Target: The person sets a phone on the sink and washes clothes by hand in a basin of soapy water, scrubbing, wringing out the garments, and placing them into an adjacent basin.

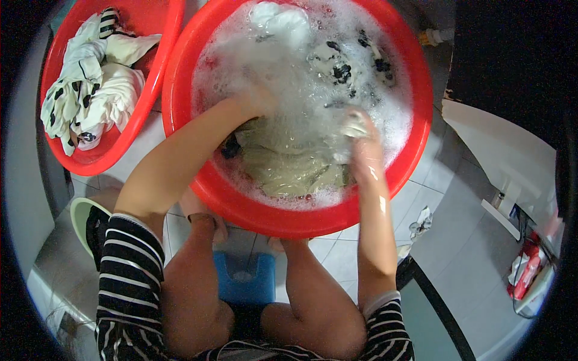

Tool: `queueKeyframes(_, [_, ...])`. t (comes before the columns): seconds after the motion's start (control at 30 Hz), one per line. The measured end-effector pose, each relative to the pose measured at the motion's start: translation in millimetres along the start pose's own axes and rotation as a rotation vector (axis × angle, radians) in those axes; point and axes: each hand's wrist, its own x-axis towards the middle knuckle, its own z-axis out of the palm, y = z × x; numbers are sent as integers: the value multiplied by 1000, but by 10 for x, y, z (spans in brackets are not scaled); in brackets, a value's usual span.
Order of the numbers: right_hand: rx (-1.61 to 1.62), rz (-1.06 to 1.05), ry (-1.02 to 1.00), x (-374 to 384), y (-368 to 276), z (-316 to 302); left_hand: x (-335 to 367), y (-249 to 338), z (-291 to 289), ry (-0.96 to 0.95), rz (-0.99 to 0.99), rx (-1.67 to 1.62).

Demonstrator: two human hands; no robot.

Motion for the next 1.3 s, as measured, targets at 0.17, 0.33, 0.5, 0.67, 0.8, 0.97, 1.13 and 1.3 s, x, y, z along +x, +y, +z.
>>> queueKeyframes(0.17, [751,-41,283,-1004,-549,-606,-94,333,-1144,-447,-192,-241])
queueKeyframes(0.33, [621,-254,-45,-1319,-660,-817,-604,345,-1574,-45,-208,-1111])
queueKeyframes(0.5, [147,-241,-484,-1285,-586,-498,-836,379,-1826,-145,259,-901])
queueKeyframes(0.67, [-435,-317,-336,-932,-511,-198,-1053,391,-1522,30,-151,-738])
queueKeyframes(0.8, [-394,-526,-12,-132,-269,189,-817,607,-1142,94,-448,-1134])
queueKeyframes(0.97, [-141,-310,50,334,225,803,-375,666,-551,80,-483,-800])
queueKeyframes(1.13, [896,419,-146,547,827,541,-323,1344,-669,-19,-459,-1303])
queueKeyframes(1.3, [1247,256,-242,94,503,675,-435,1284,-836,164,84,-677])
